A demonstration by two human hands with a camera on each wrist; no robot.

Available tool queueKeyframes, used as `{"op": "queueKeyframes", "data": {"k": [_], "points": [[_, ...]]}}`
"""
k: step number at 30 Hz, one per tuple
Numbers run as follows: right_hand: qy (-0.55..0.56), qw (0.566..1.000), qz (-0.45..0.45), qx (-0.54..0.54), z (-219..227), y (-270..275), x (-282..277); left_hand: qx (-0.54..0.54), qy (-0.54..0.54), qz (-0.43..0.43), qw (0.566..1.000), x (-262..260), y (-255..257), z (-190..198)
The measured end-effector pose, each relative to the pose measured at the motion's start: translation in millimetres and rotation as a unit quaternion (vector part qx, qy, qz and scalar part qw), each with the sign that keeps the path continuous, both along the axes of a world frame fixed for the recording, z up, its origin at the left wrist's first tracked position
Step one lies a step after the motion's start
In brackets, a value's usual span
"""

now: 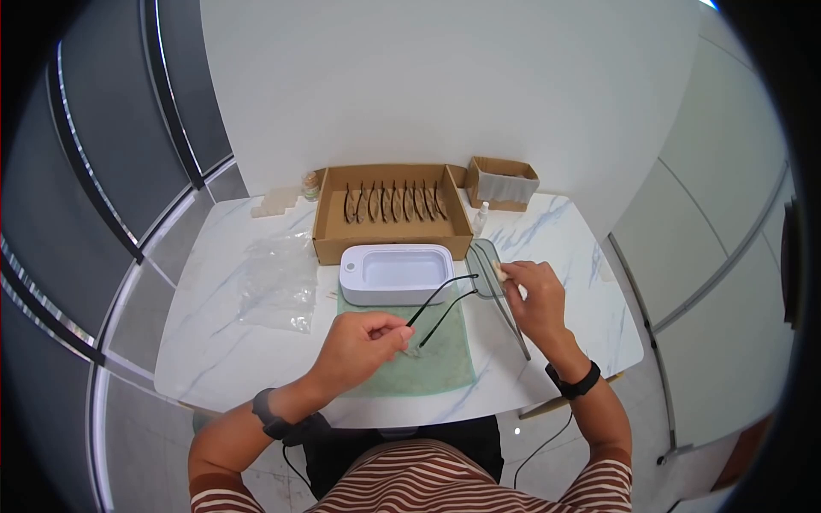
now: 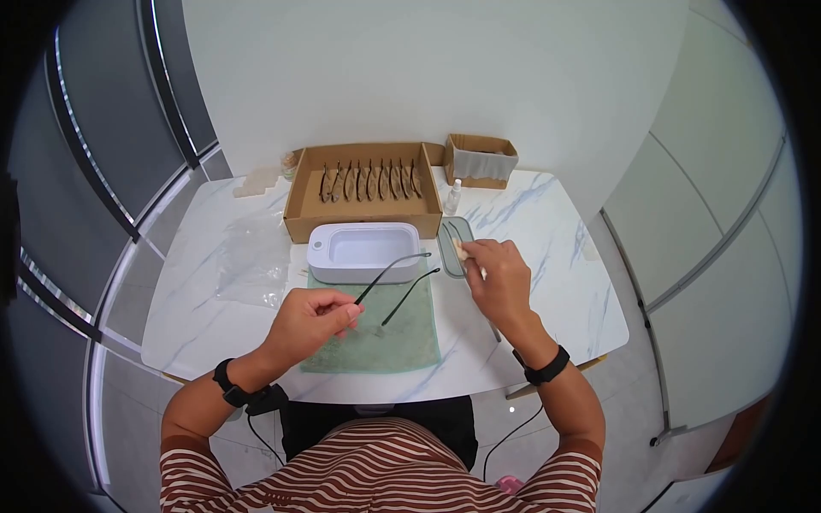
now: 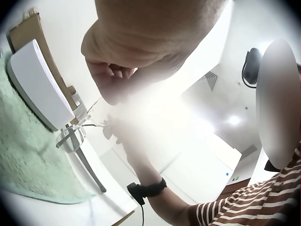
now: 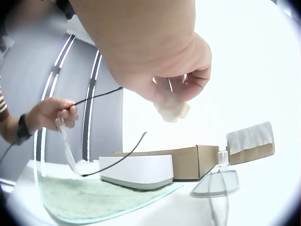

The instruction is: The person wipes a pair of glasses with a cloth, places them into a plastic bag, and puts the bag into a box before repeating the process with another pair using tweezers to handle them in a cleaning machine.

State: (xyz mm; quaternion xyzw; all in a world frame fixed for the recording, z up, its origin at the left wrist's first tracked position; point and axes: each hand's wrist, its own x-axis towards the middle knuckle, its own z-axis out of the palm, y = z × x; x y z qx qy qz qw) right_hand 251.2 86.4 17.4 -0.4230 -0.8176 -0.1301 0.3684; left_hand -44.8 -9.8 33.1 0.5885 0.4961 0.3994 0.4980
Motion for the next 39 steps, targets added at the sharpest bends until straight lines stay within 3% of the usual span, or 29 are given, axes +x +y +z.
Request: {"op": "queueKeyframes", "data": {"k": [1, 3, 4, 6, 9, 12, 13, 15, 22, 24, 27, 32, 34, 39], "points": [[0.11, 0.991, 0.012, -0.074, 0, -4, 2, 0.006, -0.009, 0.002, 1.0, 1, 0, 0], [0.292, 0.927, 0.034, -0.232, 2, -16, 2, 0.018, -0.016, -0.002, 1.0, 3, 3, -7], [0.29, 0.928, 0.035, -0.233, 3, -26, -1, 0.03, -0.022, -0.006, 0.999, 4, 4, -9], [0.419, 0.79, 0.115, -0.432, 3, -46, -10, 0.05, 0.001, -0.004, 0.999, 10, 4, -8], [0.474, 0.67, 0.177, -0.543, -3, -67, -34, 0.08, 0.006, 0.012, 0.997, 25, 5, -10], [0.514, 0.591, 0.184, -0.594, -11, -73, -54, 0.106, -0.013, 0.028, 0.994, 41, 7, -22], [0.513, 0.591, 0.186, -0.594, -14, -73, -56, 0.122, -0.013, 0.028, 0.992, 42, 8, -24], [0.56, 0.526, 0.228, -0.598, -23, -69, -61, 0.156, 0.026, 0.03, 0.987, 40, 8, -24], [0.611, 0.47, 0.248, -0.587, -35, -63, -68, 0.248, 0.134, 0.033, 0.959, 34, 6, -23], [0.628, 0.437, 0.281, -0.579, -28, -60, -68, 0.248, 0.129, 0.027, 0.96, 33, 5, -21], [0.641, 0.423, 0.31, -0.56, -23, -53, -67, 0.245, 0.133, 0.011, 0.96, 32, 6, -21], [0.686, 0.434, 0.318, -0.491, -8, -40, -56, 0.217, 0.114, -0.005, 0.969, 31, 3, -23], [0.677, 0.488, 0.3, -0.463, 5, -36, -50, 0.194, 0.1, 0.011, 0.976, 30, 1, -21], [0.713, 0.537, 0.267, -0.365, 29, -32, -40, 0.172, 0.14, 0.016, 0.975, 19, 3, -32]]}}
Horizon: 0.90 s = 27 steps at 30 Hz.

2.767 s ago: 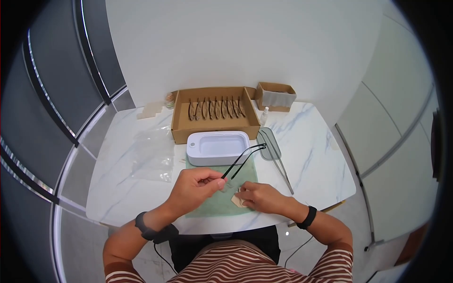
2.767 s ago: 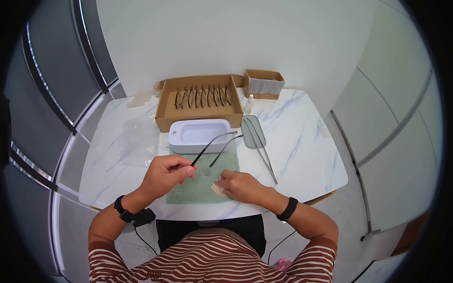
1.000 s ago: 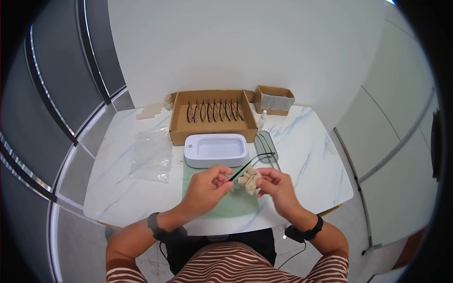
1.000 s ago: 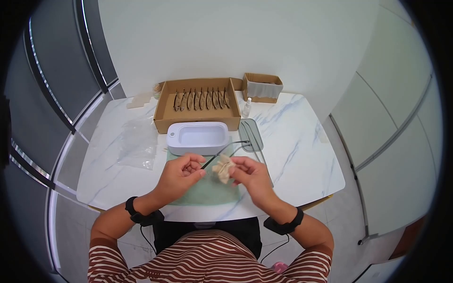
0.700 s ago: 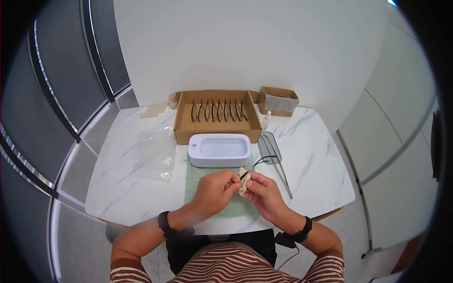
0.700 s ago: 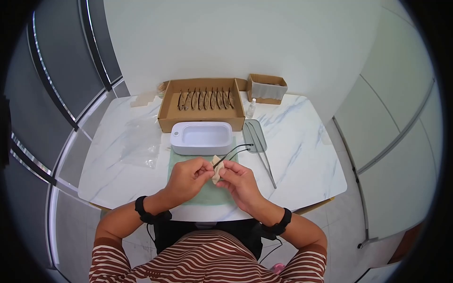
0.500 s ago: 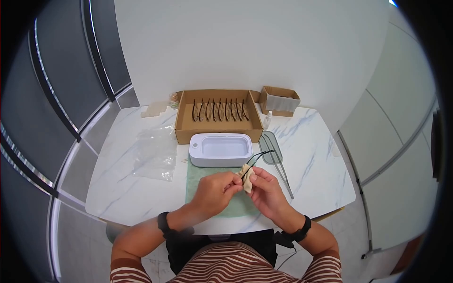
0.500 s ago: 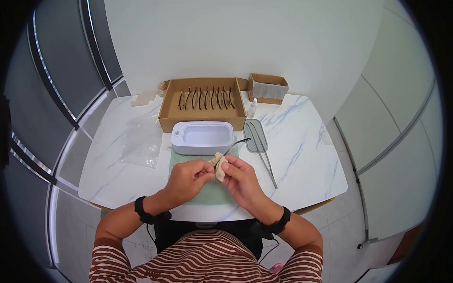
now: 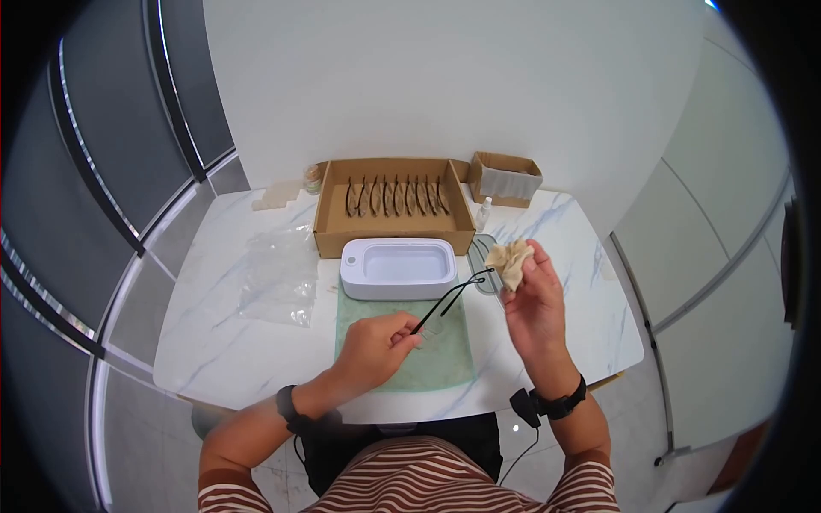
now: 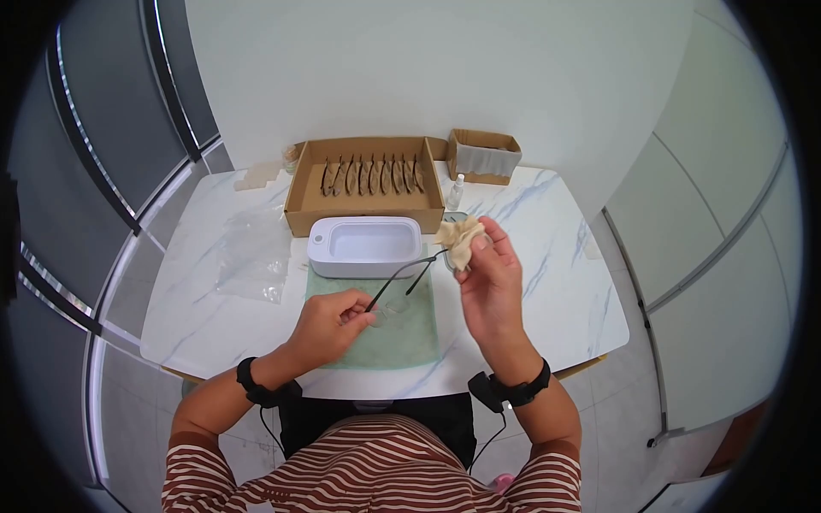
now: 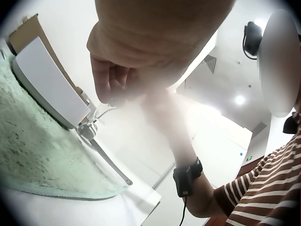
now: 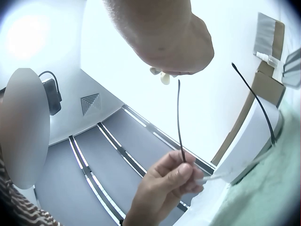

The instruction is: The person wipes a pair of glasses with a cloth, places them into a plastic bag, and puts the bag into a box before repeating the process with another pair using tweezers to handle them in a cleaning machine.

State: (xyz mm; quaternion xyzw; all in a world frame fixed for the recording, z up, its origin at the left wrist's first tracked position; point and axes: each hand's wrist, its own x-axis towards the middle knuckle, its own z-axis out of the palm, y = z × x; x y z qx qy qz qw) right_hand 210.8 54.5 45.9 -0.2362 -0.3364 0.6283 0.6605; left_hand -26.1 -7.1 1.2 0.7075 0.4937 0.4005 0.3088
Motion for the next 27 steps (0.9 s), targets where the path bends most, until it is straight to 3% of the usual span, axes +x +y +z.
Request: {"op": "queueKeyframes", "data": {"k": [5, 9, 11, 12, 14, 15, 17, 18, 20, 21, 23, 27], "points": [[-0.081, 0.994, -0.065, 0.031, -12, -11, 22, -0.051, -0.006, 0.007, 0.999, -16, 1, -21], [-0.35, 0.935, 0.064, 0.018, -39, -25, 33, -0.012, 0.014, -0.02, 1.0, -31, 1, -36], [-0.45, 0.879, 0.137, 0.076, -58, -24, 30, 0.016, 0.046, -0.026, 0.998, -36, 0, -40], [-0.451, 0.879, 0.137, 0.075, -62, -23, 26, 0.009, 0.065, -0.025, 0.998, -39, -1, -41], [-0.585, 0.721, 0.097, 0.358, -63, -20, 14, 0.003, 0.084, -0.022, 0.996, -42, -2, -43], [-0.584, 0.721, 0.099, 0.359, -63, -19, 7, -0.001, 0.088, -0.026, 0.996, -44, -3, -44], [-0.672, 0.556, 0.022, 0.488, -63, -16, -6, -0.004, 0.091, -0.026, 0.995, -48, -4, -45], [-0.67, 0.555, 0.024, 0.491, -62, -15, -12, 0.0, 0.103, -0.033, 0.994, -50, -5, -45], [-0.772, 0.444, 0.049, 0.452, -61, -15, -21, 0.005, 0.113, -0.035, 0.993, -53, -6, -46], [-0.771, 0.442, 0.051, 0.455, -63, -12, -24, 0.008, 0.113, -0.035, 0.993, -54, -7, -46], [-0.829, 0.395, 0.109, 0.381, -72, -5, -28, 0.009, 0.11, -0.033, 0.993, -55, -9, -47], [-0.822, 0.416, 0.142, 0.362, -70, 2, -33, 0.007, 0.108, -0.034, 0.994, -57, -10, -46]]}}
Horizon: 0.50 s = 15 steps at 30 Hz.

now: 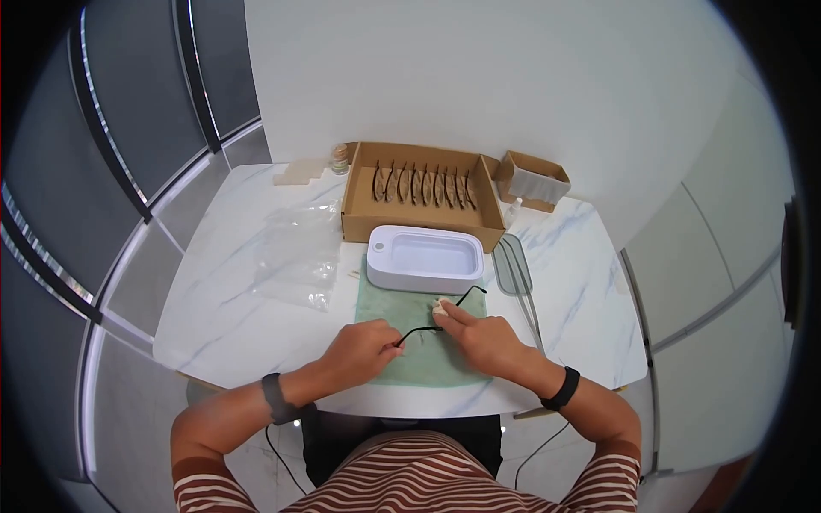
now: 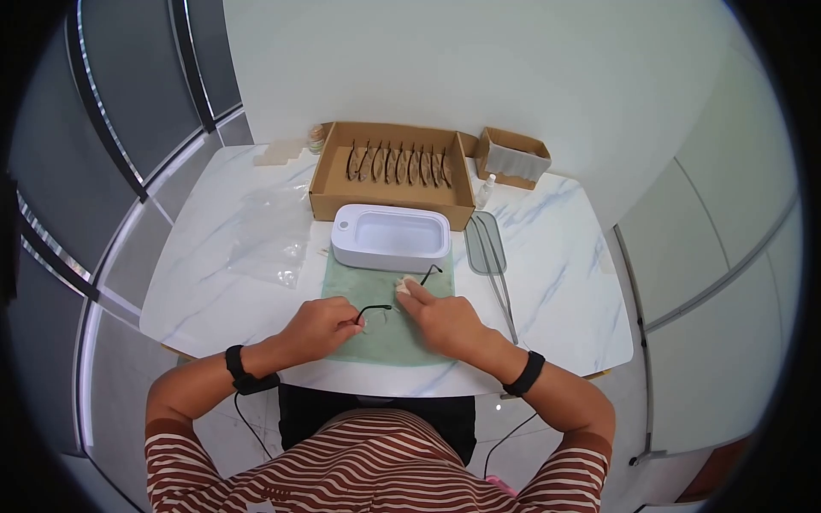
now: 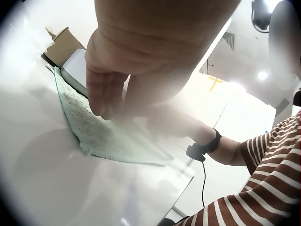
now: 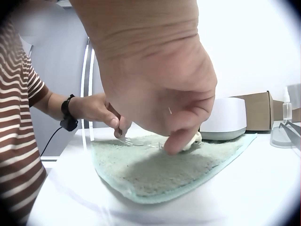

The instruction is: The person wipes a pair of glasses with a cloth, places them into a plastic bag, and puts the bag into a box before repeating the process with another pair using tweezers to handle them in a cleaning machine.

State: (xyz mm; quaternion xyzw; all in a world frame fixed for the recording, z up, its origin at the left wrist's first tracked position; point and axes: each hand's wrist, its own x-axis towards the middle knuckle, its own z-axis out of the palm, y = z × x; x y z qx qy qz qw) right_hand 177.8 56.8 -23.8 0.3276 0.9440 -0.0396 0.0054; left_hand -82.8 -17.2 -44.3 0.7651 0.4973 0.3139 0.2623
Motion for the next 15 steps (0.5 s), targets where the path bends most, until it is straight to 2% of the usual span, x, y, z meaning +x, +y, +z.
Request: {"op": "queueKeyframes", "data": {"k": [2, 12, 14, 15], "points": [[0.004, 0.998, 0.028, -0.049, 5, -2, -3, -0.002, 0.001, -0.003, 1.0, 0, 1, -1], [0.071, 0.992, 0.033, -0.1, -3, 2, -9, -0.001, 0.025, 0.013, 1.0, 7, 4, 0], [0.173, 0.973, 0.077, -0.134, -9, -3, -14, -0.004, 0.018, 0.019, 1.0, 8, 3, -1], [0.176, 0.972, 0.074, -0.134, -9, -7, -17, -0.006, 0.007, 0.028, 1.0, 9, 2, -2]]}}
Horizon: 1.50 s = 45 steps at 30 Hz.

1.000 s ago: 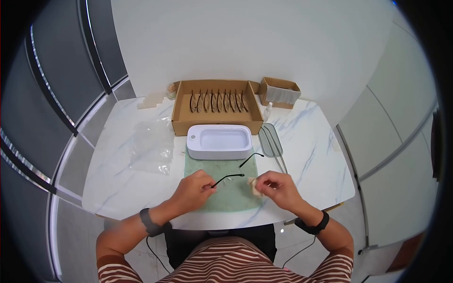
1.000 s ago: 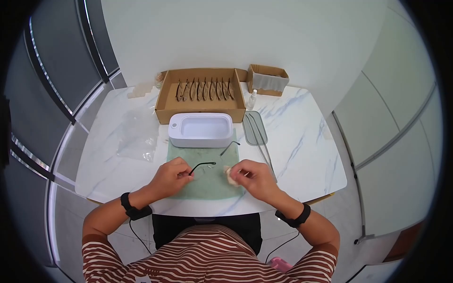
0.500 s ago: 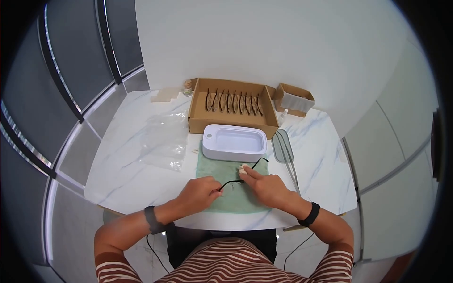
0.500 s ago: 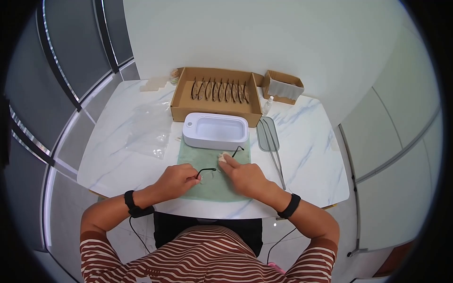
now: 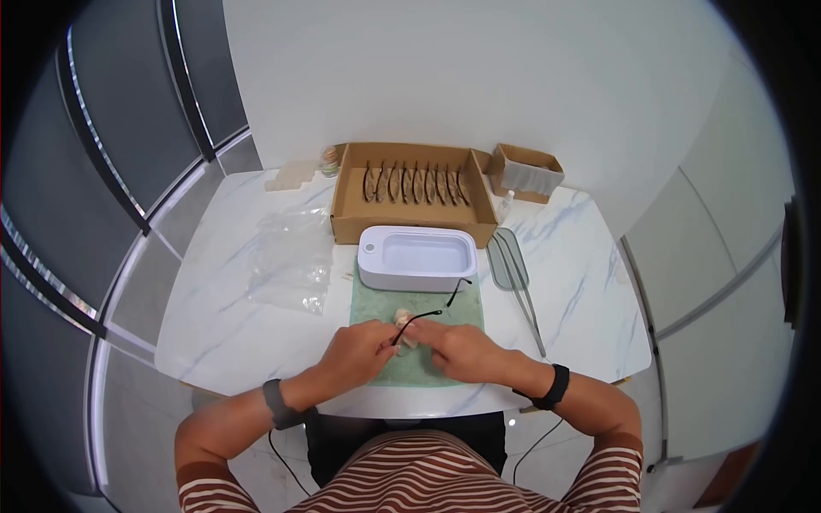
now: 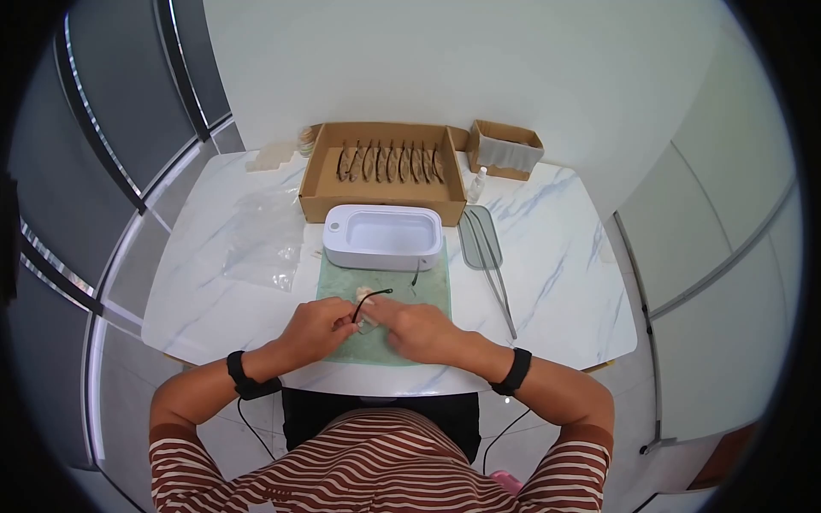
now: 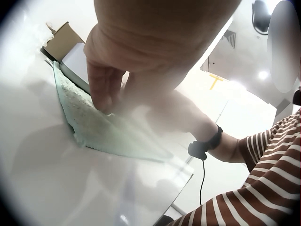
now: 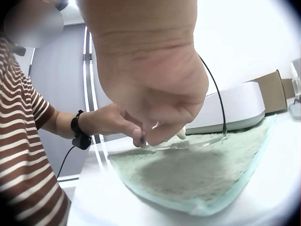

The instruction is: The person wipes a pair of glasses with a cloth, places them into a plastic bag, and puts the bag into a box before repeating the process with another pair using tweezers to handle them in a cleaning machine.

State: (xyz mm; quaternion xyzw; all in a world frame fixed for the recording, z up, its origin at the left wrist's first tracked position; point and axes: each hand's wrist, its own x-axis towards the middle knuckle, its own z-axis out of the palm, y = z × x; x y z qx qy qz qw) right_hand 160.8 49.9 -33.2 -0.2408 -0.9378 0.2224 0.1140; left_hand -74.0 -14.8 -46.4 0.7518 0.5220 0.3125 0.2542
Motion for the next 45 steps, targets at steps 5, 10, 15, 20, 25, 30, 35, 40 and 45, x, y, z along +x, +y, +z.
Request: {"op": "queueKeyframes", "data": {"k": [5, 10, 15, 20, 25, 30, 35, 40, 45], "points": [[-0.065, 0.995, 0.025, -0.072, -4, -9, -6, -0.008, 0.01, 0.021, 1.0, 4, -6, 5], [-0.091, 0.995, 0.038, 0.014, -4, -17, -3, 0.05, -0.007, 0.012, 0.999, 3, -9, -2], [-0.128, 0.989, 0.01, 0.075, 2, -14, 1, 0.06, 0.031, 0.01, 0.998, 1, -8, -1], [-0.139, 0.984, -0.03, 0.112, 6, -10, 7, 0.069, 0.053, 0.001, 0.996, 2, -5, -2], [0.033, 0.989, -0.085, 0.119, 25, -13, 26, 0.079, 0.085, 0.021, 0.993, -1, 2, 2], [0.081, 0.984, -0.105, 0.118, 14, -19, 61, 0.163, 0.135, -0.01, 0.977, -12, 18, -13], [0.0, 0.984, -0.166, 0.07, 18, -21, 74, 0.191, 0.238, -0.053, 0.951, -2, 21, -5], [-0.031, 0.982, -0.181, 0.047, 17, -19, 71, 0.174, 0.235, -0.093, 0.952, 0, 29, -6], [-0.079, 0.979, -0.183, 0.031, 8, -11, 68, 0.168, 0.248, -0.093, 0.949, 0, 31, -7]]}}
